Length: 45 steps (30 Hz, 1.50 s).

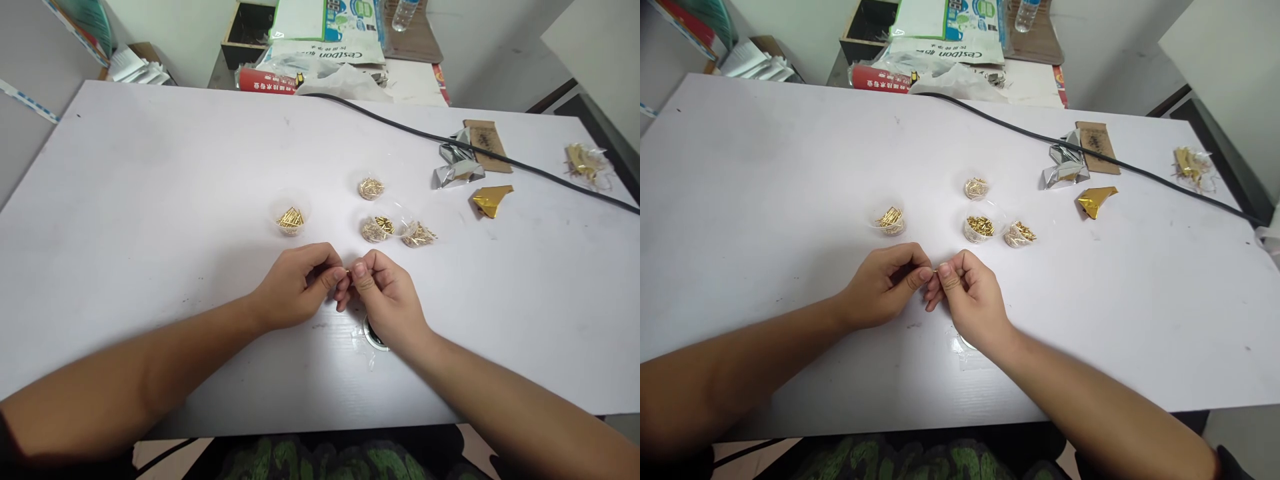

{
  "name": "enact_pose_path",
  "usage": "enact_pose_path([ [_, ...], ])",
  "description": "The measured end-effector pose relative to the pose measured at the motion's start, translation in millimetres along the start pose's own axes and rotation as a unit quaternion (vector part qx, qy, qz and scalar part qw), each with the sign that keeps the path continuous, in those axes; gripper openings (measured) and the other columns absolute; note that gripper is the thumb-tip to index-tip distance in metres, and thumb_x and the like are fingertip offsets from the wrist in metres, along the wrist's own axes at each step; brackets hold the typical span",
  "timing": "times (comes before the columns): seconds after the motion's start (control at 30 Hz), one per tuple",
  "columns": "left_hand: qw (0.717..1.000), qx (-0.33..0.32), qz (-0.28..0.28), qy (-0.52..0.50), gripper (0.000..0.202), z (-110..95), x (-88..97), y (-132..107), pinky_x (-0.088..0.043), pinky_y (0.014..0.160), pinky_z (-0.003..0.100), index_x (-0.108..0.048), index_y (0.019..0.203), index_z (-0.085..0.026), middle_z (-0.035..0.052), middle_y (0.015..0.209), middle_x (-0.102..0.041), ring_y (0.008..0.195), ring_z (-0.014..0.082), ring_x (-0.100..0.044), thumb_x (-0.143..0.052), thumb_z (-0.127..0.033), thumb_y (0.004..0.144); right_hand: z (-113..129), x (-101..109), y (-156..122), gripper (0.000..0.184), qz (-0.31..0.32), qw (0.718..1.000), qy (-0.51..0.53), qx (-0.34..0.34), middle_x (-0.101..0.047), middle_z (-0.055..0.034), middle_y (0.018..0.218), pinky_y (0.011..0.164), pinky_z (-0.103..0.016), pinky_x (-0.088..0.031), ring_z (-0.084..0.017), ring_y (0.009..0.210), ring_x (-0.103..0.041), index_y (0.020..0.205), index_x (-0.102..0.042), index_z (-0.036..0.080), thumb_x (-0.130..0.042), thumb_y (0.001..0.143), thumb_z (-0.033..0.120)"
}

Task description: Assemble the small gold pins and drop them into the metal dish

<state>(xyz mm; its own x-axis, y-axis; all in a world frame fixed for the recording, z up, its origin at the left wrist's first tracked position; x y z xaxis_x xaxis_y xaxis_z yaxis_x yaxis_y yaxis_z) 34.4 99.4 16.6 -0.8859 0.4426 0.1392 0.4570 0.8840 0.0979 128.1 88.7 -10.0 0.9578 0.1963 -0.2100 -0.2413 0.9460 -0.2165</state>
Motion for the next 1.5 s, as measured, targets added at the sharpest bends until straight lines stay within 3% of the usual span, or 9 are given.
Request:
enact_pose_path([
  [0.2,0.998,0.003,0.024,-0.065,0.023,0.0,-5.2,0.7,-0.050,0.057,0.023,-0.051,0.076,-0.015,0.0003,0.064,-0.061,0.058,0.0106,-0.063,-0.052,-0.025,0.096,-0.1,-3.1,-1.1,0.035,0.017,1.000,-0.003,0.012,-0.064,0.0005,0.065,0.053,-0.025,-0.052,-0.012,0.054,-0.062,0.076,-0.045,0.019,-0.057,0.093,0.047],
  [0.43,0.980,0.053,0.082,-0.174,0.033,3.1,-13.0,3.5,-0.052,0.059,0.027,-0.047,0.072,-0.015,0.0023,0.063,-0.061,0.061,0.0155,-0.067,-0.047,-0.035,0.099,-0.5,-10.0,-1.4,0.034,0.041,0.998,0.040,0.010,-0.060,0.0010,0.064,0.046,-0.022,-0.048,-0.011,0.054,-0.058,0.075,-0.049,0.019,-0.053,0.097,0.044],
  [0.67,0.966,0.090,0.080,-0.231,0.041,4.9,-19.4,3.6,-0.057,0.064,0.027,-0.050,0.063,-0.013,0.0026,0.063,-0.063,0.064,0.0149,-0.069,-0.054,-0.039,0.095,-2.6,-8.7,-4.5,0.042,0.012,0.999,0.032,0.011,-0.049,0.0031,0.053,0.040,-0.019,-0.037,-0.008,0.045,-0.050,0.066,-0.045,0.017,-0.048,0.099,0.043],
  [0.87,0.976,0.096,0.038,-0.194,0.047,8.1,-16.5,4.0,-0.053,0.056,0.020,-0.049,0.060,-0.013,-0.0016,0.055,-0.056,0.057,0.0106,-0.066,-0.056,-0.046,0.092,-2.5,-7.9,-4.7,0.044,-0.007,1.000,0.009,0.024,-0.047,0.0034,0.050,0.044,-0.021,-0.038,-0.008,0.044,-0.047,0.064,-0.044,0.018,-0.046,0.100,0.044],
  [1.23,0.984,0.096,0.042,-0.141,0.047,11.5,-14.1,4.4,-0.047,0.055,0.017,-0.049,0.061,-0.013,-0.0016,0.057,-0.056,0.056,0.0064,-0.057,-0.055,-0.047,0.093,2.6,-8.5,-3.9,0.044,-0.003,0.999,-0.013,0.049,-0.047,0.0027,0.052,0.048,-0.022,-0.039,-0.009,0.051,-0.049,0.064,-0.043,0.019,-0.043,0.102,0.042],
  [1.5,0.996,0.080,0.026,-0.037,0.042,9.4,-10.5,3.1,-0.039,0.054,0.019,-0.047,0.065,-0.014,-0.0024,0.058,-0.051,0.056,0.0067,-0.047,-0.049,-0.043,0.095,-0.3,-3.6,-4.2,0.044,-0.024,0.999,-0.031,0.035,-0.042,0.0043,0.052,0.045,-0.021,-0.035,-0.009,0.049,-0.046,0.065,-0.041,0.019,-0.046,0.099,0.047],
])
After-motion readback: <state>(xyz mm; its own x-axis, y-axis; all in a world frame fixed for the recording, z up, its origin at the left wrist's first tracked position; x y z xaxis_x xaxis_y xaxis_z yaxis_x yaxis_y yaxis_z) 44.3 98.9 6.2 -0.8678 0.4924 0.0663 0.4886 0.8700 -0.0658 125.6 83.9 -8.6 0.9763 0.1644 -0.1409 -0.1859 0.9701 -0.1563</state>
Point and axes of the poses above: each hand's wrist, its own y-axis towards the middle knuckle, its own x-axis out of the back of the hand, z = x × y, the point moved 10 cm from there along y, towards the middle knuckle
